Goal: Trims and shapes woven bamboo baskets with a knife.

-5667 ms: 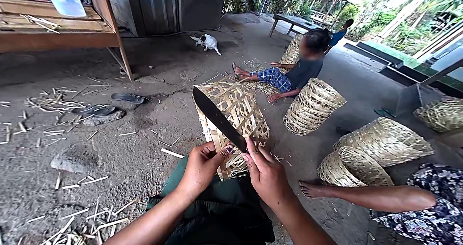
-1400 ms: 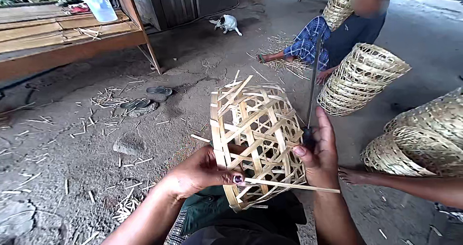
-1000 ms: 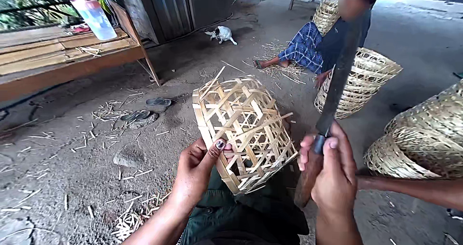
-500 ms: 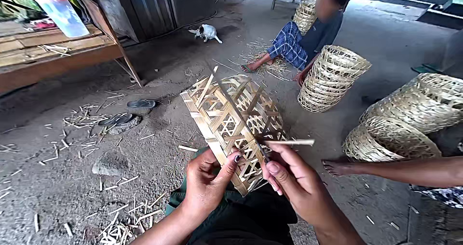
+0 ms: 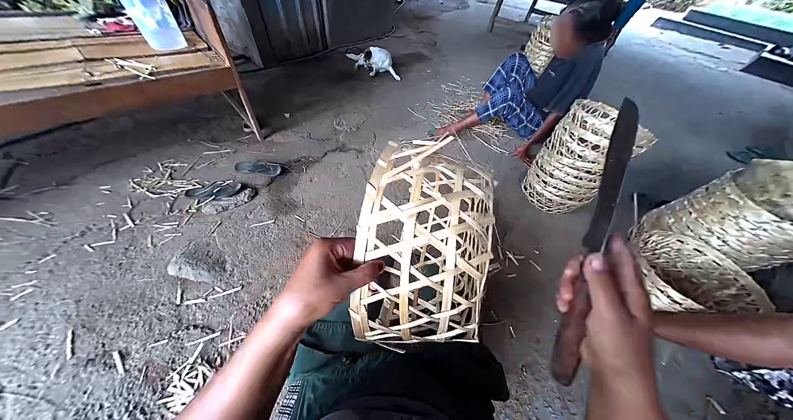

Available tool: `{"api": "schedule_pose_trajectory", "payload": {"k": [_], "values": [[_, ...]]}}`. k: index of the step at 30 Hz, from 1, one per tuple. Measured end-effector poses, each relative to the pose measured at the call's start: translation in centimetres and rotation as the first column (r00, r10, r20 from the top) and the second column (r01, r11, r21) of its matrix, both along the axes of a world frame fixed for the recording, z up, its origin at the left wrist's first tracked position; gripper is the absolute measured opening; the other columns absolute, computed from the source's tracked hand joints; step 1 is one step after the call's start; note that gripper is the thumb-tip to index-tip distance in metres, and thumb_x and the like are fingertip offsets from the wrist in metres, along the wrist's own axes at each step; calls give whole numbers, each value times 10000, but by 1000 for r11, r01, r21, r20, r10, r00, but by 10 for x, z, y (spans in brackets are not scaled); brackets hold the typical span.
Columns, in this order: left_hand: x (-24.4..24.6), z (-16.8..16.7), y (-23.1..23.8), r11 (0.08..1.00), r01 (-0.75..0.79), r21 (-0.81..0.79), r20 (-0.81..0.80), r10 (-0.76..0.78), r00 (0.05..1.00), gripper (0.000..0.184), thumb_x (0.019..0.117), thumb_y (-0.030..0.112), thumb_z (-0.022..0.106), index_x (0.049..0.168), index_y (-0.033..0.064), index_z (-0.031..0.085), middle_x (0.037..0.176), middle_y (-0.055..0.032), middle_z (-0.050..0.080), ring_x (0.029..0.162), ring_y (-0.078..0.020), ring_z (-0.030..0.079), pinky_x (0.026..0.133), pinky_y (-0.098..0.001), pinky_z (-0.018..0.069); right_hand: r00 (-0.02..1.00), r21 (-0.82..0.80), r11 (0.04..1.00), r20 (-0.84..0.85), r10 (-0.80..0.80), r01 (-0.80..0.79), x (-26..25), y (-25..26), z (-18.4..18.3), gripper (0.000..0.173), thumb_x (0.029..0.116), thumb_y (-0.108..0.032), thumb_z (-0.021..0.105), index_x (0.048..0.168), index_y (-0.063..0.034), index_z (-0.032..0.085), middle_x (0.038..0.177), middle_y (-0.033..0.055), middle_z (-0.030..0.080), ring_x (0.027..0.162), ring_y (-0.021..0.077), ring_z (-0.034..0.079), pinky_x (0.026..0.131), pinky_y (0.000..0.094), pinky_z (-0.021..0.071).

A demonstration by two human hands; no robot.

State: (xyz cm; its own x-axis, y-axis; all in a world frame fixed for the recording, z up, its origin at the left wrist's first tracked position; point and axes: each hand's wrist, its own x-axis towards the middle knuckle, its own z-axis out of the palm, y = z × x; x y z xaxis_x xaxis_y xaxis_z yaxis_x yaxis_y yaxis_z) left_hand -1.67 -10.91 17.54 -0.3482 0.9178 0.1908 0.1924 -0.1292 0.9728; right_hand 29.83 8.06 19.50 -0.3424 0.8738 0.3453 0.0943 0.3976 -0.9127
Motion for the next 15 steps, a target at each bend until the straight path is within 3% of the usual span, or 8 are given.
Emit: {"api": "schedule_pose_trajectory", "payload": {"k": [2, 4, 6, 8, 9, 10, 12, 15], "values": [[12, -1, 0, 991, -135, -26, -126, 131, 983, 108, 907, 210, 717, 859, 114, 711, 674, 56, 686, 573, -39, 649, 537, -241, 566, 982, 26, 990, -126, 139, -136, -24, -27, -20, 892, 995, -502, 615, 1605, -26, 171, 955, -34, 581, 650, 55, 556, 529, 228, 516], [14, 2, -5, 990, -142, -9, -130, 139, 982, 108, 908, 220, 711, 862, 122, 704, 680, 62, 684, 579, -35, 650, 536, -236, 564, 960, 70, 976, -181, 215, -206, -47, -47, -35, 1076, 910, -486, 741, 1605, 27, 100, 1013, 2, 581, 700, 64, 561, 558, 219, 514], [5, 12, -16, 996, 33, 85, 51, -38, 998, 172, 916, 155, 749, 1045, 47, 715, 881, -3, 754, 761, -91, 723, 701, -265, 627, 937, 76, 965, -230, 264, -253, -62, -57, -42, 1150, 861, -389, 821, 1605, 62, 69, 1079, 46, 573, 762, 68, 564, 644, 197, 520], [-10, 19, -26, 966, 185, 180, 244, -226, 943, 543, 879, 227, 808, 1327, 9, 592, 1206, -105, 706, 1052, -200, 706, 939, -354, 602, 919, 40, 959, -277, 279, -279, -70, -59, -41, 1175, 829, -356, 858, 1591, 87, 81, 1057, 42, 563, 772, 63, 569, 668, 182, 527], [-15, 20, -29, 950, 201, 238, 355, -278, 893, 595, 877, 265, 812, 1369, 33, 572, 1236, -115, 696, 1095, -210, 693, 988, -370, 575, 915, 33, 957, -286, 284, -287, -72, -58, -40, 1183, 820, -348, 866, 1580, 104, 81, 1032, 32, 558, 763, 60, 568, 661, 179, 526], [-17, 20, -31, 943, 183, 278, 470, -300, 830, 533, 901, 301, 791, 1340, 58, 612, 1192, -122, 717, 1061, -202, 711, 972, -361, 579, 913, 33, 956, -288, 289, -292, -73, -57, -38, 1190, 810, -346, 873, 1564, 122, 80, 1010, 23, 550, 758, 59, 567, 654, 176, 527], [-9, 24, -32, 970, 90, 225, 615, -213, 759, 310, 982, 339, 687, 1150, 80, 703, 1005, -99, 753, 886, -151, 740, 852, -317, 618, 913, 28, 954, -282, 294, -299, -76, -56, -36, 1214, 790, -341, 887, 1553, 140, 75, 984, 19, 532, 735, 64, 557, 620, 167, 514], [6, 26, -23, 994, -84, 76, 644, 16, 765, 166, 1007, 106, 587, 951, 44, 730, 813, -52, 720, 699, -97, 684, 738, -296, 619, 923, -8, 957, -265, 279, -291, -78, -53, -35, 1245, 753, -356, 910, 1579, 99, 97, 983, 30, 540, 700, 72, 559, 579, 177, 513]]}}
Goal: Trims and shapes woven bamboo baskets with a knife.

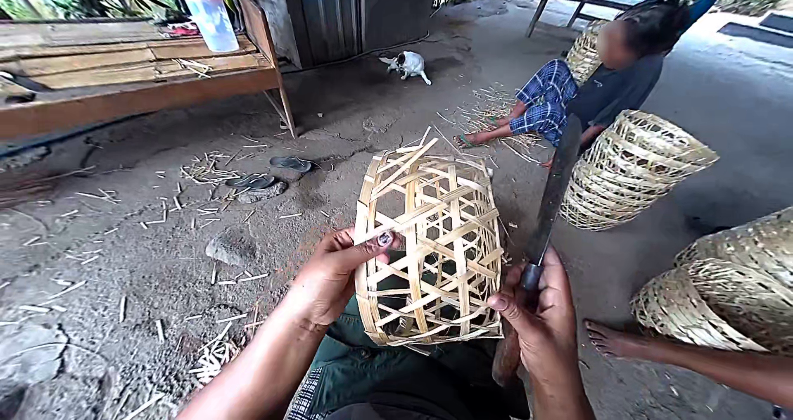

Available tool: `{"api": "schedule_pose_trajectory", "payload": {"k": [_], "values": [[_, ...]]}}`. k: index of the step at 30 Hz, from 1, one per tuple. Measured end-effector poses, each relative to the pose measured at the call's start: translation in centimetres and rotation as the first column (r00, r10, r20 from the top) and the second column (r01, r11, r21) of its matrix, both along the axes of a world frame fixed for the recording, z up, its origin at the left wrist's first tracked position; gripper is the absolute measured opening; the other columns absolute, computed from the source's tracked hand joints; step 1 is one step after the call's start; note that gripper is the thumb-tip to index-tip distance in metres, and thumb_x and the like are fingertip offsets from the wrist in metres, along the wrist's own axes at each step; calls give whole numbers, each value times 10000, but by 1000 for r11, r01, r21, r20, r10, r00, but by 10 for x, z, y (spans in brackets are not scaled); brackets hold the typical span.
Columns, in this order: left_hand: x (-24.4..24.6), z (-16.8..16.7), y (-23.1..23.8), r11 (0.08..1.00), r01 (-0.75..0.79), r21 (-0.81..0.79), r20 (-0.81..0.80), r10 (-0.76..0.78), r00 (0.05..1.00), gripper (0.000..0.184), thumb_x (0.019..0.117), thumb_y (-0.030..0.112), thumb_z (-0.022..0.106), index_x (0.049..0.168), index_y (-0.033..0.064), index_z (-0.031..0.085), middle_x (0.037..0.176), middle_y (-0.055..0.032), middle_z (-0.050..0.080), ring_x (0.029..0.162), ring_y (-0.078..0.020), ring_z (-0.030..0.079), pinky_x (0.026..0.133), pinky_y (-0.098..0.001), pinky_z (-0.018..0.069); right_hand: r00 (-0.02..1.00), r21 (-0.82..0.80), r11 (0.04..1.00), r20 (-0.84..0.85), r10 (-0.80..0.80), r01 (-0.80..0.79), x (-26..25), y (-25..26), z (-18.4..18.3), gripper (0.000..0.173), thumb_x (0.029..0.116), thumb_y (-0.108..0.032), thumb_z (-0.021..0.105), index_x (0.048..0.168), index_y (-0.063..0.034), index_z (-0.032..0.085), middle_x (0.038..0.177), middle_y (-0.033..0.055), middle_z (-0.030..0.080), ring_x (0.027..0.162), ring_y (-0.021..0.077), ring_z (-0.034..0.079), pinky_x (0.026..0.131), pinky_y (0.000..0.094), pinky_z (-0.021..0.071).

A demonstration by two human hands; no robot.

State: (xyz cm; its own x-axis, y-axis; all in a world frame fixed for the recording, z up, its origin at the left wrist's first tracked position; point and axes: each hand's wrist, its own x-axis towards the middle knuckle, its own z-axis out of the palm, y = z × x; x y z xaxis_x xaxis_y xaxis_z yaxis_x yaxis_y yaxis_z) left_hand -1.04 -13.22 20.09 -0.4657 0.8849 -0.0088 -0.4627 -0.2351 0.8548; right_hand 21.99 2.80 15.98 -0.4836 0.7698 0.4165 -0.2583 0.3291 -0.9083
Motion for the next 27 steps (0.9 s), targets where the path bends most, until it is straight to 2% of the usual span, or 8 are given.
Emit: {"api": "schedule_pose_trajectory", "payload": {"k": [5, 7, 11, 14, 17, 20, 23, 27], "values": [[4, -1, 8, 995, 89, -50, 280, -72, 957, 188, 1053, 128, 515, 1017, 23, 667, 1022, -144, 722, 958, -249, 730, 876, -442, 622, 999, -67, 998, 51, 7, -4, 2, 9, -2, 1277, 707, -423, 926, 1571, 94, 141, 968, 11, 536, 716, 60, 559, 589, 165, 509], [4, -1, 9, 988, 155, -24, 356, -136, 924, 142, 1014, 116, 564, 1016, 25, 672, 1032, -160, 721, 981, -270, 729, 896, -464, 617, 998, -90, 995, 50, 35, -30, 4, 12, -2, 1273, 698, -430, 929, 1557, 98, 152, 954, -12, 524, 705, 33, 539, 579, 141, 486], [4, -5, 12, 973, 229, -10, 158, -225, 962, 57, 905, 43, 677, 915, 62, 730, 935, -86, 735, 913, -190, 721, 908, -423, 605, 995, -105, 990, 16, 94, -92, 11, 21, -4, 1245, 689, -386, 934, 1536, 100, 161, 952, -45, 529, 721, 4, 551, 613, 122, 500], [6, -3, 15, 978, 209, -20, -34, -210, 977, 64, 934, 71, 684, 947, 79, 746, 940, -64, 747, 906, -157, 723, 901, -372, 604, 993, -94, 989, 25, 116, -113, 16, 28, -8, 1248, 688, -414, 932, 1538, 106, 181, 1015, -30, 552, 775, 11, 558, 673, 131, 507], [19, 6, 21, 994, 95, 56, -29, -93, 995, 119, 987, 62, 614, 964, 50, 730, 930, -97, 750, 864, -165, 732, 857, -337, 615, 996, 58, 998, 78, -34, 30, 16, 30, 0, 1133, 786, -429, 873, 1534, 130, 231, 1012, 1, 596, 786, 34, 584, 678, 161, 523], [31, 9, 32, 991, -27, 130, 25, 23, 999, 142, 996, 24, 580, 960, 20, 717, 925, -114, 746, 848, -161, 728, 840, -322, 614, 986, 289, 950, 84, -146, 116, 20, 27, 20, 860, 990, -361, 678, 1540, 131, 235, 965, 9, 605, 696, 43, 567, 568, 186, 514], [44, -5, 45, 989, -78, 128, 21, 76, 997, 121, 998, 23, 581, 976, 2, 698, 934, -117, 739, 861, -168, 720, 843, -333, 608, 996, 202, 976, 57, 75, -85, 25, 8, 42, 552, 1118, -366, 406, 1516, 15, 376, 900, -14, 622, 636, 62, 555, 529, 216, 502], [64, -16, 52, 982, -97, 162, -55, 108, 993, 93, 977, 29, 629, 965, 12, 720, 935, -102, 750, 879, -154, 725, 861, -324, 605, 889, -110, 882, -33, 457, -458, 23, -8, 49, 489, 1111, -334, 439, 1504, -46, 475, 863, 18, 634, 616, 47, 552, 523, 182, 487]]}}
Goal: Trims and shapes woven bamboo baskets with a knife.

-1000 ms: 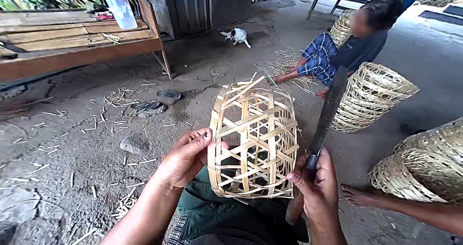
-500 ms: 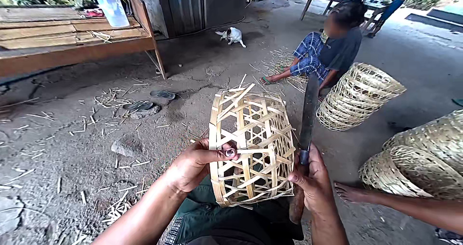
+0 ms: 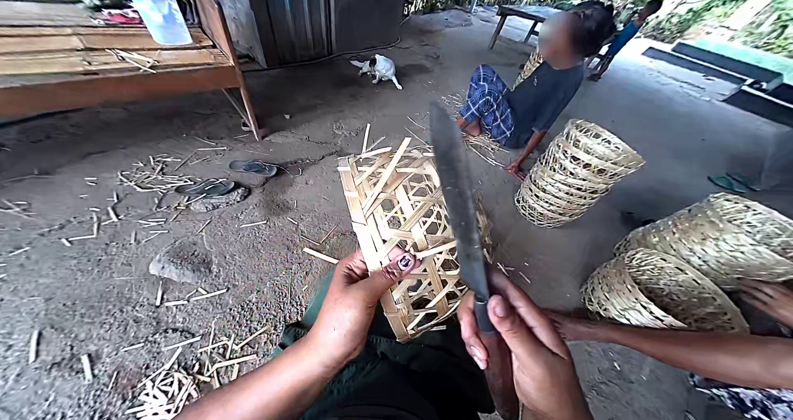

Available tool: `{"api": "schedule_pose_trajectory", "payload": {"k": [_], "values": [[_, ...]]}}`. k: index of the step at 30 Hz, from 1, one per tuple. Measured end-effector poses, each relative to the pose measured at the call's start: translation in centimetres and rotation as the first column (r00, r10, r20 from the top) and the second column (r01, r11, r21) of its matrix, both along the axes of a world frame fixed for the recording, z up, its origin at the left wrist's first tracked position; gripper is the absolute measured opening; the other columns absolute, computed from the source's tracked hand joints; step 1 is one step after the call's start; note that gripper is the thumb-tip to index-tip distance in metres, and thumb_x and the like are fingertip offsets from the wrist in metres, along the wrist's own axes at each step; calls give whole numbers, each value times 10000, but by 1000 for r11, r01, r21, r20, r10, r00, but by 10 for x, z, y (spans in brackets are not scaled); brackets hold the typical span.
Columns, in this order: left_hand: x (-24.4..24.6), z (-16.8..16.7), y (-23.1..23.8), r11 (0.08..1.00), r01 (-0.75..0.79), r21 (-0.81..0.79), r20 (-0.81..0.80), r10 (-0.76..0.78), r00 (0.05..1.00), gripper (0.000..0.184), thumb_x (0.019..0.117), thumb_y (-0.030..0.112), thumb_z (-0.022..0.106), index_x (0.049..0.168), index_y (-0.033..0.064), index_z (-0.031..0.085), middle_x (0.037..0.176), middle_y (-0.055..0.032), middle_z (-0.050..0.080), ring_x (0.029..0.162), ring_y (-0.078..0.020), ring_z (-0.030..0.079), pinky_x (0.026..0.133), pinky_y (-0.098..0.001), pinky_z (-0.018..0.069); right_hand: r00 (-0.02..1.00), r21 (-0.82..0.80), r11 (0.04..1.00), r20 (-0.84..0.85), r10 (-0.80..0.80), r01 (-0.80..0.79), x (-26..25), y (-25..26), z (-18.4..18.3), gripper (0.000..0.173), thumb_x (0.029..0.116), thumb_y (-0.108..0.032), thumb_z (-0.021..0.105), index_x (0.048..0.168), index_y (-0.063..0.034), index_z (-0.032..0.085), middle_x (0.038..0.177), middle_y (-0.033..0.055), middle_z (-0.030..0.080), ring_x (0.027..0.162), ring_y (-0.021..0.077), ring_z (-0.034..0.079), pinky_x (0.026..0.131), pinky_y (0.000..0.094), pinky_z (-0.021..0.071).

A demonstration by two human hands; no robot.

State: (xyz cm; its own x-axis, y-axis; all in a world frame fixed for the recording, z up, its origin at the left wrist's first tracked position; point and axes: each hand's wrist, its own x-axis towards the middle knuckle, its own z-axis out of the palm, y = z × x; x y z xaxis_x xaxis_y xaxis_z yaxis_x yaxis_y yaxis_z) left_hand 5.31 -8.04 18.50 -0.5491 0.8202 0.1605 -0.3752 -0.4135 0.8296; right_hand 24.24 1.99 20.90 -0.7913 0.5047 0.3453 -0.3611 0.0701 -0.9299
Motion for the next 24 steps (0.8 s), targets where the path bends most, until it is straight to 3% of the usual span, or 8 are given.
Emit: {"api": "schedule_pose_trajectory", "payload": {"k": [5, 8, 10, 12, 15, 18, 21, 24], "values": [[13, -9, 0, 998, 23, 57, -167, -14, 986, 80, 980, 59, 653, 1009, 20, 717, 943, -75, 746, 878, -135, 717, 845, -308, 603, 997, -27, 998, 54, 55, -54, 0, 1, 1, 437, 1109, -274, 458, 1475, -36, 482, 865, 16, 612, 632, 40, 546, 531, 171, 477], [14, -12, -1, 995, 22, 98, -278, 6, 961, 127, 1015, 80, 607, 1059, 9, 703, 1002, -69, 753, 928, -138, 722, 881, -313, 602, 983, 258, 960, 116, -142, 108, 0, -2, -2, 440, 1105, -230, 474, 1467, 19, 482, 899, 23, 618, 648, 45, 536, 533, 178, 470], [14, -13, -3, 993, 44, 109, -342, -4, 940, 177, 1038, 94, 566, 1104, 5, 705, 1070, -68, 759, 995, -145, 726, 931, -324, 596, 922, 557, 797, 134, -365, 235, -2, -5, -5, 430, 1100, -241, 485, 1457, -4, 525, 1012, 39, 680, 719, 45, 594, 606, 193, 523], [15, -14, -4, 995, 31, 94, -407, 10, 913, 154, 1019, 104, 612, 1094, 7, 706, 1037, -51, 749, 957, -133, 722, 888, -314, 609, 823, 811, 521, 91, -561, 266, -3, -9, -6, 433, 1099, -285, 485, 1472, -77, 555, 1155, 81, 718, 870, 84, 682, 753, 250, 590], [9, -10, -5, 999, 22, 37, -463, -2, 886, 119, 996, 124, 660, 1034, 20, 705, 946, -31, 745, 857, -110, 723, 803, -287, 620, 727, 952, 203, -30, -686, 230, -3, -10, -5, 427, 1085, -334, 507, 1466, -162, 589, 979, 103, 696, 761, 181, 665, 625, 322, 554], [-19, 1, -15, 990, 140, 5, -490, -119, 863, 146, 1004, 136, 646, 1070, 31, 722, 991, -34, 765, 893, -115, 734, 833, -288, 622, 650, 964, 98, -92, -754, 249, 12, 8, 7, 398, 1085, -310, 501, 1456, -204, 597, 932, 123, 684, 707, 239, 663, 561, 395, 551], [-61, 3, -28, 954, 299, -25, -477, -274, 835, 159, 1003, 185, 658, 1082, 79, 746, 1038, -13, 769, 957, -102, 728, 893, -282, 603, 497, 889, 245, 23, -868, 387, 49, 56, 19, 500, 1103, -290, 438, 1557, -81, 434, 1025, 215, 685, 777, 306, 674, 658, 513, 567], [-76, -5, -26, 968, 165, -187, -463, -235, 855, 42, 915, 149, 745, 903, 113, 763, 820, 36, 751, 747, -41, 701, 723, -237, 601, 491, 617, 512, 222, -842, 598, 63, 76, 7, 618, 1087, -369, 424, 1621, -103, 262, 907, 24, 601, 608, 75, 556, 516, 259, 502]]}}
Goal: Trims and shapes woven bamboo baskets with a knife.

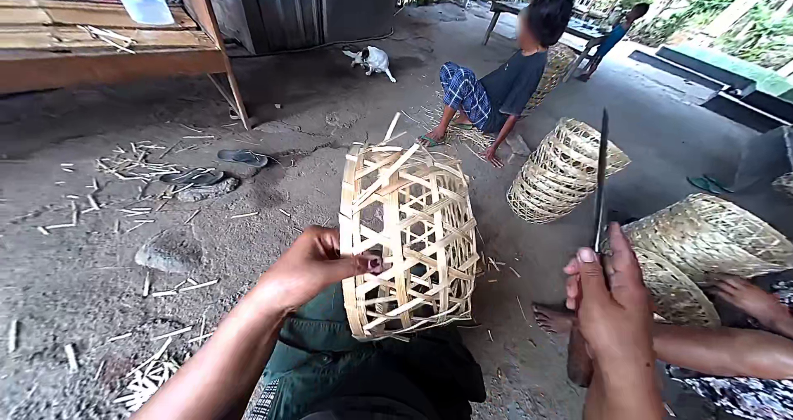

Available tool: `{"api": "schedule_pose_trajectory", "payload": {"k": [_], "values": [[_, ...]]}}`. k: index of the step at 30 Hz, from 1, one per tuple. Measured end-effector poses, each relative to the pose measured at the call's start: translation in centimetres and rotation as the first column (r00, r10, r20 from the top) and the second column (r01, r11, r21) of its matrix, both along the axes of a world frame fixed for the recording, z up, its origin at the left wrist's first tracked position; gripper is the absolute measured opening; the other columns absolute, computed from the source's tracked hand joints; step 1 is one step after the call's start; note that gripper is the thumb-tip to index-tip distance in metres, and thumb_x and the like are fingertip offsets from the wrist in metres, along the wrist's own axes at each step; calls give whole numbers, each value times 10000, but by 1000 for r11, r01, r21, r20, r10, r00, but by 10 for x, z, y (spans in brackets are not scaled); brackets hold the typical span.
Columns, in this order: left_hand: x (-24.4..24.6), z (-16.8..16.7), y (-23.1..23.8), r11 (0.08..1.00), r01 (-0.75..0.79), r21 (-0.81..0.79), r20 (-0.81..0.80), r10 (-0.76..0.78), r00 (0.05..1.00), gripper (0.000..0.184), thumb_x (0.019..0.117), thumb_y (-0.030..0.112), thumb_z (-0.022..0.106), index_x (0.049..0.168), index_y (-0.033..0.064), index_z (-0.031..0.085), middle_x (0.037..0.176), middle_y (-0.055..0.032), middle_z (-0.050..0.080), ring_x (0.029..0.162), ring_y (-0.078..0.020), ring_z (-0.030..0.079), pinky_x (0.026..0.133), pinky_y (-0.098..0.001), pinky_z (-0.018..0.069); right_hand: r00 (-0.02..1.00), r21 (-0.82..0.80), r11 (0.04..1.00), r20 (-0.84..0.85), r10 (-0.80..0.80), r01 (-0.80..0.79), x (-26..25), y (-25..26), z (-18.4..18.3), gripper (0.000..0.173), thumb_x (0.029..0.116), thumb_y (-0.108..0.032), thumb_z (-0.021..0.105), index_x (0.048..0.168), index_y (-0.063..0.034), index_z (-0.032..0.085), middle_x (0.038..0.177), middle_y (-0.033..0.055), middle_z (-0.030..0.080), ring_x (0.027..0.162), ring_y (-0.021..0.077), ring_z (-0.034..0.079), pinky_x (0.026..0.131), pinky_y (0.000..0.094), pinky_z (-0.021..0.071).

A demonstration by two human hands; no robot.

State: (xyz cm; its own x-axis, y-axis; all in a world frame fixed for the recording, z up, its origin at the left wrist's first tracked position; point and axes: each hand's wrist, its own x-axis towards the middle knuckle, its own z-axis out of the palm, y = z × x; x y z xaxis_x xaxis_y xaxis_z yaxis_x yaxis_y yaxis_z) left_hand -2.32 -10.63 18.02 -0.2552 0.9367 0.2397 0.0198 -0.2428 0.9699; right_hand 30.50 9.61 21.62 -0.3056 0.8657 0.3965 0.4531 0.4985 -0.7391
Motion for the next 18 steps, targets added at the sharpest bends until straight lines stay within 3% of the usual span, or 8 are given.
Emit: {"api": "schedule_pose_trajectory", "payload": {"k": [3, 6, 8, 10, 12, 13, 15, 18], "values": [[10, -5, 10, 948, -298, -113, -193, 273, 942, 117, 850, 200, 737, 787, 138, 661, 622, 65, 639, 531, -30, 600, 500, -234, 512, 923, -143, 958, -336, 189, -248, -19, -22, -23, 676, 1077, -351, 473, 1619, -62, 193, 892, -9, 571, 588, 76, 540, 473, 234, 492], [12, -1, 2, 999, 3, 32, 67, -5, 998, 145, 913, 161, 767, 1019, 69, 728, 886, 11, 752, 795, -67, 706, 751, -250, 602, 798, -87, 885, -479, 366, -458, -43, -44, -45, 1035, 947, -524, 685, 1627, -37, 76, 953, -5, 600, 656, 75, 575, 506, 217, 506], [6, 3, -5, 983, 123, 137, 200, -149, 968, 534, 903, 290, 792, 1322, 28, 592, 1169, -82, 713, 1051, -177, 699, 961, -348, 584, 753, -65, 861, -521, 402, -505, -58, -54, -55, 1159, 870, -491, 788, 1626, -23, 45, 1066, 9, 617, 723, 54, 596, 555, 197, 525], [-1, 6, -10, 970, 119, 212, 338, -187, 922, 700, 941, 507, 691, 1434, 49, 501, 1302, -128, 650, 1156, -227, 657, 1016, -382, 547, 726, -79, 837, -545, 419, -542, -68, -58, -61, 1177, 860, -424, 819, 1619, 8, 30, 1243, 51, 608, 802, 40, 610, 619, 173, 533], [-1, 16, -17, 990, 16, 138, 475, -80, 877, 641, 1009, 617, 477, 1329, 71, 582, 1137, -106, 715, 1006, -181, 714, 902, -322, 597, 706, -93, 816, -564, 429, -570, -75, -61, -63, 1180, 853, -399, 829, 1615, 20, 31, 1260, 53, 598, 801, 32, 607, 620, 164, 532], [1, 20, -19, 997, -60, 55, 504, 24, 863, 571, 1073, 549, 365, 1234, 60, 612, 1031, -104, 737, 909, -163, 731, 834, -301, 614, 703, -93, 813, -566, 431, -574, -77, -62, -63, 1186, 845, -394, 837, 1613, 26, 38, 1214, 44, 599, 775, 33, 599, 601, 163, 529], [5, 25, -18, 973, -206, -104, 558, 228, 798, 469, 1125, 353, 346, 1084, 11, 665, 839, -121, 743, 725, -153, 733, 700, -284, 628, 703, -96, 810, -563, 435, -578, -80, -63, -64, 1203, 821, -398, 856, 1611, 30, 56, 1088, 20, 588, 724, 45, 577, 573, 173, 520], [7, 24, -20, 955, -198, -220, 626, 294, 722, 369, 1112, 256, 416, 1047, 0, 673, 851, -105, 720, 643, -114, 687, 608, -239, 601, 686, -71, 791, -548, 478, -608, -81, -65, -64, 1215, 804, -376, 874, 1605, 45, 64, 1002, 8, 589, 692, 48, 555, 597, 181, 517]]}}
